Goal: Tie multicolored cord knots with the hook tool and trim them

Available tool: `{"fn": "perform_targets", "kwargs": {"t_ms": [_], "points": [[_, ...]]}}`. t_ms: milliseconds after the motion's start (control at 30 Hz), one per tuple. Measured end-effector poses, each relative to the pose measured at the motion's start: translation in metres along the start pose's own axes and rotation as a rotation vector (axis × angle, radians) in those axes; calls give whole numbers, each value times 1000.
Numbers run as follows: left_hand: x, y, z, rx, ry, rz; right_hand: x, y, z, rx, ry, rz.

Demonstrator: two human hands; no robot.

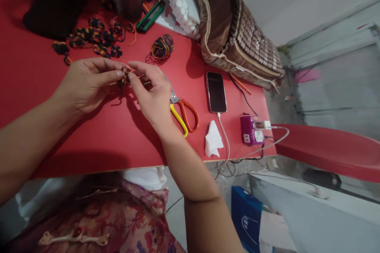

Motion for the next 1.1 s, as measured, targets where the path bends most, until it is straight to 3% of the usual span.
{"fn": "perform_targets", "kwargs": {"t_ms": [200,567,800,967,1100], "points": [[-8,-6,15,121,-65,-9,0,-2,-16,-193,180,-30],[-10,-7,17,191,-89,-6,-5,-4,-20,-262,201,4],[-9,-5,20,184,-85,34,-8,-10,-33,-329,330,-26],[-4,-3,28,242,-235,-21,-11,-10,-42,-326,510,-28],[-1,-4,35,326,-366,-68,-2,-8,-25,-260,386,-66]]}}
Point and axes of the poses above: each hand's wrist, its own x-axis towards the middle knuckle, its own y-axis out of the back of the hand, z = x × y, the point moved 10 cm from there along x, towards the middle knuckle, and after that the axes turned 3 degrees about x, right-handed, at the moved point
